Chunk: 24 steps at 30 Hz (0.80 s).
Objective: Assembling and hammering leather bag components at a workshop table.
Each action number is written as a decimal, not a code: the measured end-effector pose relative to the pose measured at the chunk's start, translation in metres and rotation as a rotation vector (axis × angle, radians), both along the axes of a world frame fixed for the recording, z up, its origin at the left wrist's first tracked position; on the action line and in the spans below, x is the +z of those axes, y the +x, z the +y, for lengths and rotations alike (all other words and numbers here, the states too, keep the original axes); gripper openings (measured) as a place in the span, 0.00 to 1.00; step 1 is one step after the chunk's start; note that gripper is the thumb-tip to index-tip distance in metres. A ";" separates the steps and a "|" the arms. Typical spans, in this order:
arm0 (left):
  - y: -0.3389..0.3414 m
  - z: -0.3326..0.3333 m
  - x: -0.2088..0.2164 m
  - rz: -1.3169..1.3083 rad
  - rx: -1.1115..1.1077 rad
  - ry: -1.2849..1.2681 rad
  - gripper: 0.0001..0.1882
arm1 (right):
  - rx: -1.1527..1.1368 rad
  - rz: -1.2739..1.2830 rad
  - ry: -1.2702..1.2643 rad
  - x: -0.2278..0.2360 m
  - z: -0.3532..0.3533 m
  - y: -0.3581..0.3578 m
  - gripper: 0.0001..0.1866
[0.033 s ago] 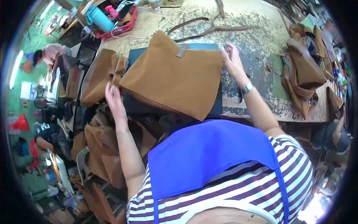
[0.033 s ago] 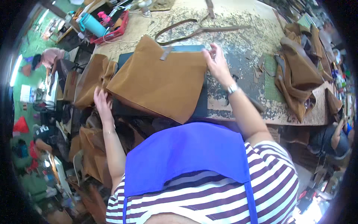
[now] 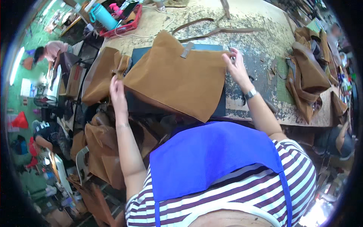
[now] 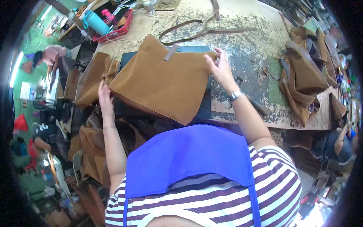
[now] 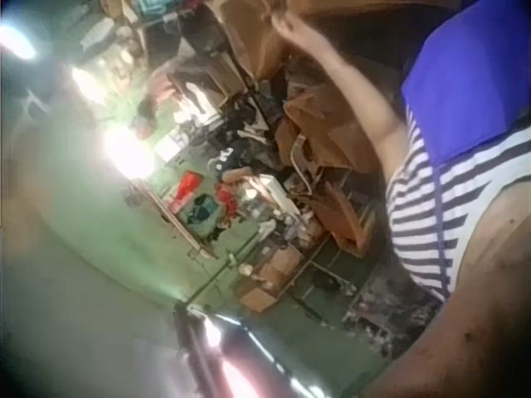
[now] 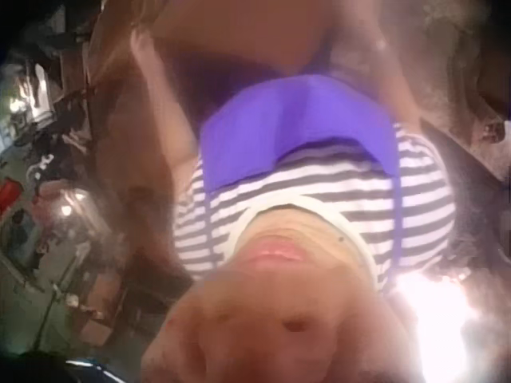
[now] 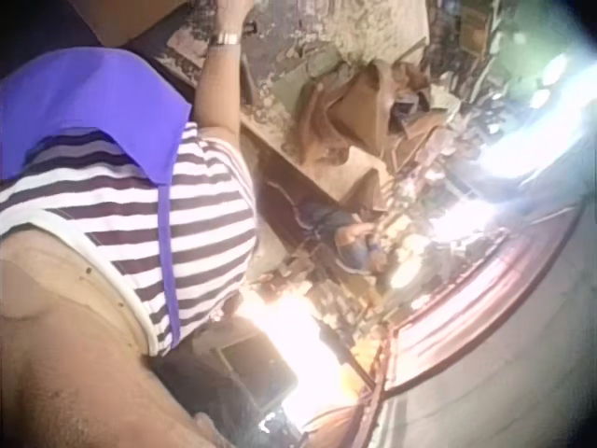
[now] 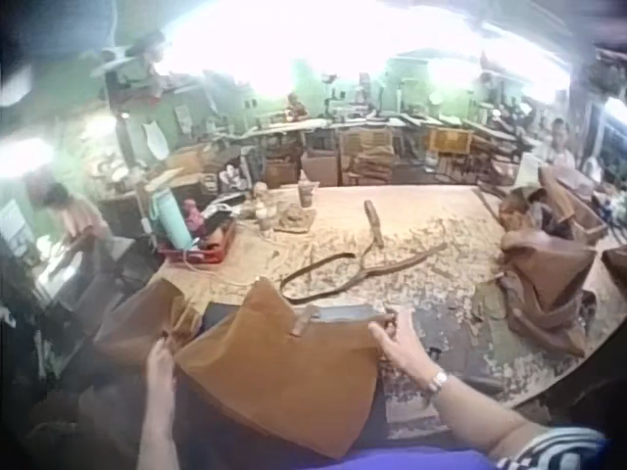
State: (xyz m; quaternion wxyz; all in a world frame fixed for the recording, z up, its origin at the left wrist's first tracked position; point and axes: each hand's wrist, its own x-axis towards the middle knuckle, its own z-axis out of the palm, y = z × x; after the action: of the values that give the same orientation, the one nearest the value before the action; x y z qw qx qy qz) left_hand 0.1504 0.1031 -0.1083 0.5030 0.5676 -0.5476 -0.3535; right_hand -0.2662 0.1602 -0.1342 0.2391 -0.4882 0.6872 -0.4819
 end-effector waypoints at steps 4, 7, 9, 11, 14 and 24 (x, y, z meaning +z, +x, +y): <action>-0.018 -0.016 0.001 0.060 -0.160 0.165 0.24 | 0.134 -0.127 -0.133 0.005 -0.009 0.010 0.34; -0.021 0.023 -0.013 0.153 -0.035 0.141 0.21 | 0.185 0.128 -0.217 -0.002 -0.049 0.004 0.30; -0.029 0.061 -0.017 0.127 0.023 0.124 0.23 | 0.275 0.107 -0.205 -0.002 -0.081 -0.007 0.27; -0.021 0.106 -0.029 0.044 0.049 0.113 0.24 | 0.308 0.140 -0.167 0.000 -0.121 -0.015 0.23; -0.032 0.157 -0.022 0.103 -0.001 0.167 0.29 | 0.363 0.752 -0.160 -0.006 -0.168 -0.045 0.19; -0.029 0.117 0.020 0.010 -0.070 -0.032 0.21 | 0.412 0.586 -0.251 0.022 -0.183 -0.007 0.13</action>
State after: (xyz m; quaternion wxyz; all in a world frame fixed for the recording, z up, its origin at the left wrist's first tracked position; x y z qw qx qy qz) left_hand 0.1210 0.2197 -0.0883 0.5021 0.5382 -0.5702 -0.3649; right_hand -0.2729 -0.0231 -0.1122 0.0627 -0.7589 0.5494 -0.3438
